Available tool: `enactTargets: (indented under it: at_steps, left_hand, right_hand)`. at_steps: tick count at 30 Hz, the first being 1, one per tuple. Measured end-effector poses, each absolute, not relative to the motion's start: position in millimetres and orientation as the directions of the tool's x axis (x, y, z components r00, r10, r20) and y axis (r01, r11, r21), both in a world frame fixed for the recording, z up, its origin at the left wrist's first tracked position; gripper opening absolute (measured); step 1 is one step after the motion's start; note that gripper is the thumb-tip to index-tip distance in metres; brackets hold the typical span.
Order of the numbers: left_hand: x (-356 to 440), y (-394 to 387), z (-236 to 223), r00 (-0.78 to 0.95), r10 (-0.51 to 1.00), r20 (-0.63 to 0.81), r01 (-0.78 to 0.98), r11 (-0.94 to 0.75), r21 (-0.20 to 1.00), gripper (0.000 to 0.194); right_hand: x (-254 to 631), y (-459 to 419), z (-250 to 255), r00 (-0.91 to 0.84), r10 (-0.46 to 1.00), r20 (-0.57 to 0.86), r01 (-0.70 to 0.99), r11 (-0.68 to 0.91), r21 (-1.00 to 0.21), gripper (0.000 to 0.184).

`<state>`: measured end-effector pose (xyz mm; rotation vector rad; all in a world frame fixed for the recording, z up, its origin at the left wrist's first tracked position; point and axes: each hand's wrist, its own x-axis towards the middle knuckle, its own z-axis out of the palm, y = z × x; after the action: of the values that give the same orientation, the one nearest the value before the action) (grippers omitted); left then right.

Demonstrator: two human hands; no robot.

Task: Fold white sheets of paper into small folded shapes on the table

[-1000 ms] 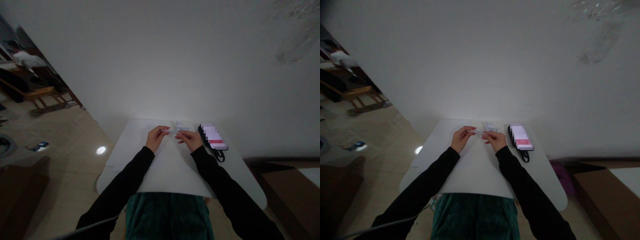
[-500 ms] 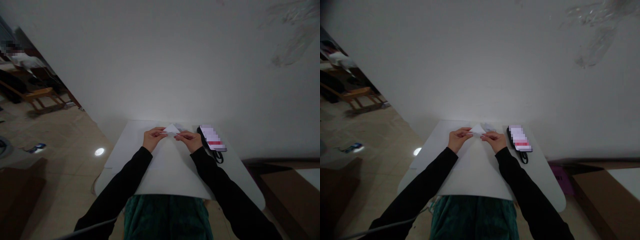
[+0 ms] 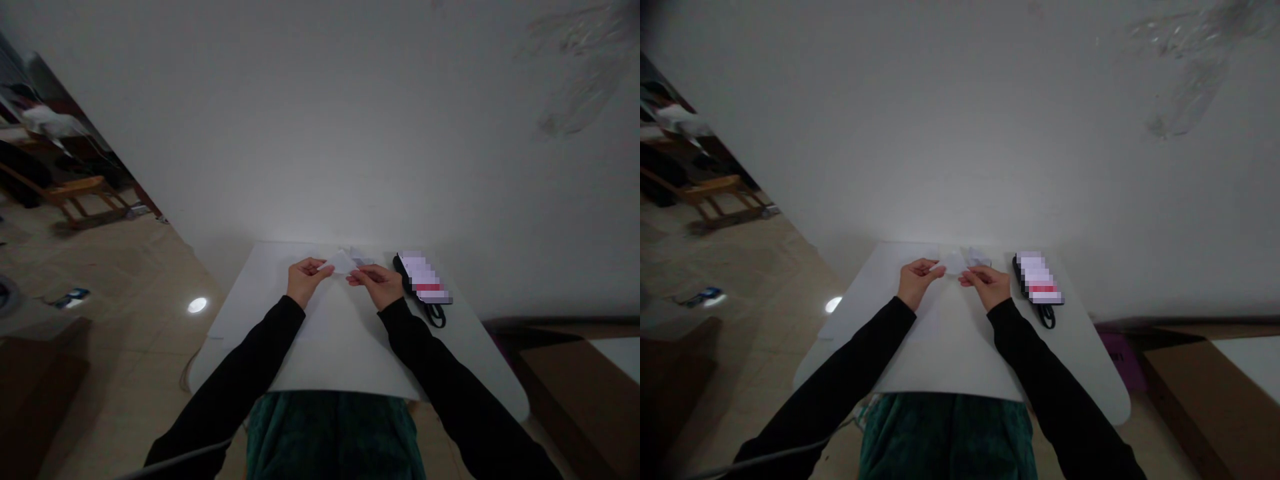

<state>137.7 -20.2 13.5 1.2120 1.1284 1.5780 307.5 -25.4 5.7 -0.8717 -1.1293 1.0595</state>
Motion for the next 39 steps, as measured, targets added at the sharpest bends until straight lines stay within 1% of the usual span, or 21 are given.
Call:
enactTargets:
  at_steps: [4,7,10,13,16,18,20,21,23,26,30,34,37,39]
  left_hand:
    - [141.0,-20.1,12.5,-0.193,0.953,0.232,-0.121,-0.258,0.959,0.033]
    - [141.8,-17.2,6.2,-0.206,0.95,0.235,-0.229,-0.281,0.932,0.044]
    - [140.7,-13.2,-1.4,-0.2,0.961,0.192,-0.3,-0.246,0.922,0.054]
    - [138.6,-10.0,-3.6,-0.212,0.966,0.145,-0.329,-0.211,0.92,0.058]
    - [137.8,-7.6,-0.1,-0.237,0.963,0.131,-0.376,-0.215,0.901,0.055]
    - [140.0,-6.9,2.1,-0.199,0.97,0.136,-0.396,-0.207,0.895,0.045]
    - [145.2,-7.4,2.9,-0.111,0.981,0.16,-0.387,-0.191,0.902,0.034]
    - [148.6,-8.0,3.0,-0.074,0.982,0.175,-0.379,-0.19,0.906,0.033]
    - [155.7,-9.7,3.4,-0.055,0.979,0.197,-0.375,-0.203,0.905,0.035]
    - [162.8,-12.3,5.7,-0.082,0.978,0.191,-0.385,-0.208,0.899,0.037]
    - [164.0,-14.0,9.0,-0.137,0.977,0.165,-0.365,-0.204,0.908,0.037]
    - [163.4,-11.6,6.5,-0.182,0.972,0.148,-0.372,-0.208,0.905,0.033]
    - [164.4,-6.2,0.8,-0.247,0.958,0.147,-0.32,-0.224,0.921,0.033]
    - [164.7,-2.1,-2.1,-0.323,0.934,0.153,-0.238,-0.237,0.942,0.035]
  right_hand:
    - [299.6,-25.2,6.7,0.12,0.971,0.208,-0.299,0.235,-0.925,0.036]
    - [296.9,-24.0,4.1,0.118,0.977,0.177,-0.325,0.206,-0.923,0.039]
    - [296.1,-22.8,-0.2,0.102,0.984,0.143,-0.34,0.17,-0.925,0.043]
    - [292.2,-22.8,-4.6,0.077,0.995,0.057,-0.378,0.082,-0.922,0.049]
    - [283.1,-23.5,-7.7,-0.007,1.0,0.006,-0.384,0.003,-0.923,0.049]
    - [276.1,-23.1,-8.4,-0.048,0.999,0.022,-0.372,0.002,-0.928,0.048]
    - [270.8,-21.4,-8.3,-0.048,0.997,0.055,-0.368,0.033,-0.929,0.048]
    - [269.1,-20.3,-8.3,-0.038,0.997,0.071,-0.365,0.052,-0.929,0.048]
    - [267.8,-18.1,-8.8,-0.016,0.996,0.091,-0.347,0.08,-0.934,0.048]
    - [268.5,-17.4,-10.7,-0.022,0.995,0.095,-0.289,0.085,-0.954,0.046]
    - [268.9,-20.9,-11.6,-0.095,0.993,0.074,-0.229,0.05,-0.972,0.045]
    - [268.7,-23.5,-8.5,-0.189,0.981,0.054,-0.218,0.012,-0.976,0.047]
    - [269.3,-24.4,-5.9,-0.254,0.967,0.027,-0.233,-0.034,-0.972,0.048]
    - [269.1,-25.5,-4.7,-0.297,0.955,0.017,-0.249,-0.06,-0.967,0.048]
